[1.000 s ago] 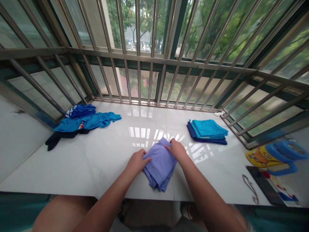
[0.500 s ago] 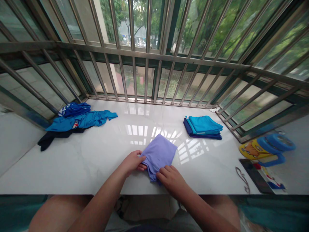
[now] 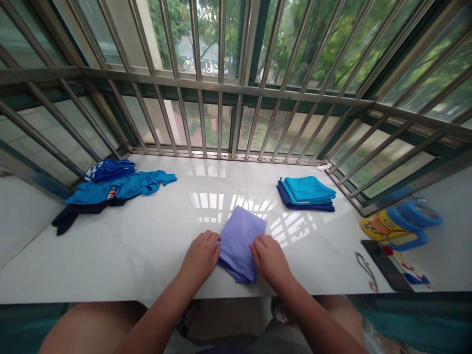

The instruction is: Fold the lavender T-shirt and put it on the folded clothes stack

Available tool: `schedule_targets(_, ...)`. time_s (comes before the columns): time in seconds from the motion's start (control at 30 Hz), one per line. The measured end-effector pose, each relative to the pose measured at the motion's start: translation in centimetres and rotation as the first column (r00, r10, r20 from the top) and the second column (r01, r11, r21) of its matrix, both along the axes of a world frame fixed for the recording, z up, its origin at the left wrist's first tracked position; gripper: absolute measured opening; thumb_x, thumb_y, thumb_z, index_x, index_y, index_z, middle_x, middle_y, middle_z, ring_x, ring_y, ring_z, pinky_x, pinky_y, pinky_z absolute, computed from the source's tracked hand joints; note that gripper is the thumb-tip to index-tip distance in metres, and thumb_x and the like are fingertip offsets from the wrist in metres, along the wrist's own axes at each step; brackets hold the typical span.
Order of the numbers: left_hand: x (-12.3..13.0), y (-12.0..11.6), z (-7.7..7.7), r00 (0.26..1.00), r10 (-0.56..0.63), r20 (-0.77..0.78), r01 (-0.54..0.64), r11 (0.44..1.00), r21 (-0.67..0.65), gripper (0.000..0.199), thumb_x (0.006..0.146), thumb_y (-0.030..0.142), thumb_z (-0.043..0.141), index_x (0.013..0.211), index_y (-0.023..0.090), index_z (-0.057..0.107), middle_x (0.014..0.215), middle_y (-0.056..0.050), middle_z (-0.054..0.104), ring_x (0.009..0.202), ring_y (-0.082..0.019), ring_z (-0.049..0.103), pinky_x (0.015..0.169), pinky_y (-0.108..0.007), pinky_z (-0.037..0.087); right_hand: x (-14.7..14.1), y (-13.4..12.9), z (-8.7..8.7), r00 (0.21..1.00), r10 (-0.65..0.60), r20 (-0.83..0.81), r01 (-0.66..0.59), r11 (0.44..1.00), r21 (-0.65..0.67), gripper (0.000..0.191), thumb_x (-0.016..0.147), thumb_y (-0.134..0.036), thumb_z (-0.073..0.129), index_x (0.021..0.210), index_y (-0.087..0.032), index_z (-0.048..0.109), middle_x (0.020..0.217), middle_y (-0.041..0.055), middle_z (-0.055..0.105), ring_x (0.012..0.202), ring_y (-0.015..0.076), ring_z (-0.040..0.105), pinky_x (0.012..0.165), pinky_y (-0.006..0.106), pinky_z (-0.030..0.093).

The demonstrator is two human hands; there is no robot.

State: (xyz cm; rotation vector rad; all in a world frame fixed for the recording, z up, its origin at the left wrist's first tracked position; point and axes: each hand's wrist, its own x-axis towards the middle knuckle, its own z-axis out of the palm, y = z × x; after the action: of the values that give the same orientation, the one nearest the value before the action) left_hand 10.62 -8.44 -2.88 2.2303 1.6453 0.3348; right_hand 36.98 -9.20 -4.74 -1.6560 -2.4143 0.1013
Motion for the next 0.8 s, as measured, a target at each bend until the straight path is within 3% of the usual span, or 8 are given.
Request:
schedule_targets(0.07,1.8,-0.3,0.3,0.975,-0.220,0.023,0.218,0.973,0.078,0.020,0.103,0.019,0.053,0.113,0.024,0.070,0.115,-0.009,0.071,0.111,-0.027,0.065,0.099,-0.040,0.047,0.3,4.3,1.2,0.981,-0.189,0.040,0.191,0.979,-0.064,0.023,0.110,-0.033,0.053,0.120,-0.020,0.068,0.124,0.0153,0.068,0.116,0.0290,0.061,0.098,0.038,0.046)
schedule_targets(0.13,3.8,-1.1,-0.4,0.908,-0.419,0.012,0.417,0.907,0.064,0.013,0.103,0.025,0.059,0.111,0.025,0.070,0.112,-0.008,0.071,0.110,-0.028,0.065,0.096,-0.041,0.048,0.6,8.3,2.1,0.948,-0.303,0.100,0.318,0.926,-0.206,0.046,0.102,-0.042,0.069,0.140,-0.016,0.060,0.143,0.0205,0.060,0.133,0.0340,0.056,0.104,0.040,0.046)
schedule_targets(0.2,5.7,-2.0,-1.8,0.850,-0.526,-0.025,0.526,0.850,-0.009,0.012,0.101,0.031,0.066,0.110,0.024,0.069,0.111,-0.009,0.071,0.109,-0.029,0.066,0.093,-0.041,0.050,0.8,11.1,2.5,0.926,-0.351,0.141,0.378,0.860,-0.344,0.065,0.091,-0.046,0.082,0.142,-0.014,0.058,0.143,0.0237,0.061,0.134,0.0369,0.058,0.102,0.041,0.048)
schedule_targets(0.27,7.1,-2.8,-3.4,0.842,-0.536,-0.065,0.532,0.844,-0.072,0.013,0.100,0.029,0.069,0.111,0.023,0.068,0.112,-0.009,0.071,0.110,-0.029,0.067,0.090,-0.040,0.052,0.8,12.5,2.5,0.923,-0.359,0.139,0.383,0.819,-0.427,0.060,0.084,-0.043,0.087,0.132,-0.014,0.065,0.129,0.0216,0.071,0.122,0.0357,0.066,0.095,0.039,0.051)
schedule_targets(0.4,7.4,-3.7,-5.6,0.881,-0.471,-0.043,0.469,0.882,-0.051,0.011,0.104,0.023,0.061,0.111,0.023,0.069,0.111,-0.009,0.073,0.110,-0.028,0.068,0.093,-0.039,0.054,1.3,11.7,2.5,0.945,-0.325,0.027,0.292,0.806,-0.514,0.021,0.082,-0.028,0.081,0.099,-0.018,0.074,0.101,0.0106,0.078,0.100,0.0285,0.073,0.085,0.032,0.052)
schedule_targets(0.53,5.1,-4.5,-6.1,0.861,-0.471,0.190,0.472,0.880,0.044,0.028,0.101,0.021,0.062,0.128,0.028,0.067,0.128,-0.009,0.072,0.119,-0.026,0.067,0.104,-0.040,0.054,4.4,9.6,4.3,0.921,-0.338,-0.193,0.188,0.821,-0.538,0.016,0.095,-0.029,0.061,0.104,-0.020,0.070,0.102,0.0032,0.078,0.096,0.0210,0.073,0.079,0.026,0.053)
schedule_targets(0.7,2.2,-5.1,-7.2,0.833,-0.389,0.393,0.392,0.917,0.076,0.043,0.097,0.018,0.064,0.138,0.029,0.061,0.143,-0.009,0.066,0.132,-0.025,0.062,0.116,-0.042,0.051,11.7,9.1,10.2,0.571,-0.572,-0.589,0.100,0.760,-0.642,0.032,0.089,-0.035,0.069,0.118,-0.021,0.063,0.093,0.0014,0.075,0.079,0.0202,0.072,0.065,0.026,0.054)
schedule_targets(0.8,1.9,-5.2,-7.4,0.819,-0.386,0.425,0.391,0.917,0.079,0.044,0.094,0.014,0.063,0.135,0.028,0.061,0.141,-0.009,0.066,0.132,-0.025,0.061,0.116,-0.042,0.051,17.1,10.5,15.5,0.499,-0.654,-0.569,0.220,0.730,-0.647,0.039,0.088,-0.028,0.073,0.125,-0.019,0.066,0.095,0.0044,0.077,0.076,0.0191,0.071,0.066,0.027,0.054)
